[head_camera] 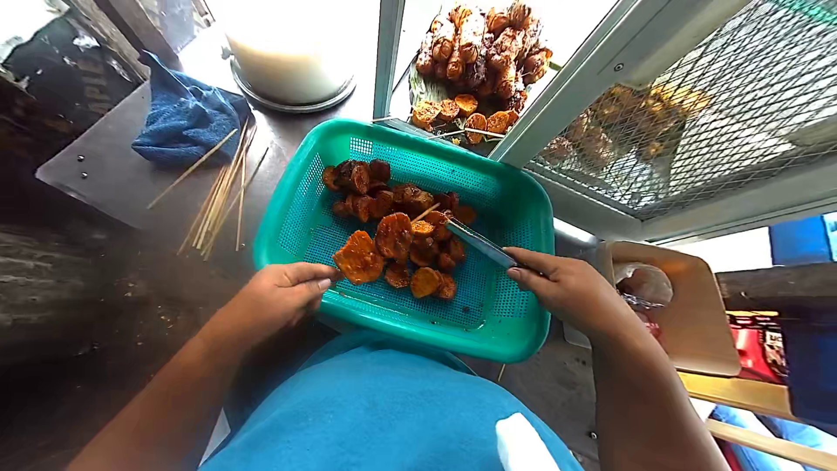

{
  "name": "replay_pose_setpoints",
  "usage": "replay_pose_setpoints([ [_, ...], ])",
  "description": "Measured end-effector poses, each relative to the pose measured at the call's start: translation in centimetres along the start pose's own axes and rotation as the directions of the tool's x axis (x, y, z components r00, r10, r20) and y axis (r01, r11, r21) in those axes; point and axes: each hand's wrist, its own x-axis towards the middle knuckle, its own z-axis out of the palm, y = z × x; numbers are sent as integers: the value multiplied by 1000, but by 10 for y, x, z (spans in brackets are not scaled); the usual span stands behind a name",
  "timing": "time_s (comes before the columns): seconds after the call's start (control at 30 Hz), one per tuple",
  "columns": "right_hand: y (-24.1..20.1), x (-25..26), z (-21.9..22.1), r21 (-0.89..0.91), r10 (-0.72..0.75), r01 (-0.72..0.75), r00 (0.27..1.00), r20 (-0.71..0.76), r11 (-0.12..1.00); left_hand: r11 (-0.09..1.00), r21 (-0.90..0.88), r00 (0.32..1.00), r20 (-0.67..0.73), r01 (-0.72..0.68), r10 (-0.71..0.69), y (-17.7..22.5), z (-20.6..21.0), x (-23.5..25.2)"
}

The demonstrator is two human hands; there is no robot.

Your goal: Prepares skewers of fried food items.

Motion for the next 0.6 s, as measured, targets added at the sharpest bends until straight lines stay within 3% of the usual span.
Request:
replay_pose_setpoints([
  [0.1, -11, -7, 4, -107, 6, -12, 998, -55, 994, 955, 297, 998, -44, -30, 45, 4, 5, 4],
  [0.2, -15, -5, 8, -370, 75, -52, 996, 48, 927, 844, 529, 991, -42, -88, 130, 5, 6, 7],
  [0.27, -21, -2, 7, -464, 175, -88, 974, 147, 881, 789, 604, 986, -27, -115, 165, 10, 6, 8],
  [0.37, -36, 1, 7, -524, 241, -116, 954, 178, 844, 729, 677, 990, -7, -98, 140, 18, 8, 10],
  [0.5, -32, 8, 11, -561, 145, -34, 977, 155, 827, 653, 752, 994, 12, -83, 112, 21, 16, 18],
  [0.6, -18, 4, 4, -476, 87, -23, 990, 112, 879, 662, 745, 994, 23, -88, 107, 24, 17, 18],
])
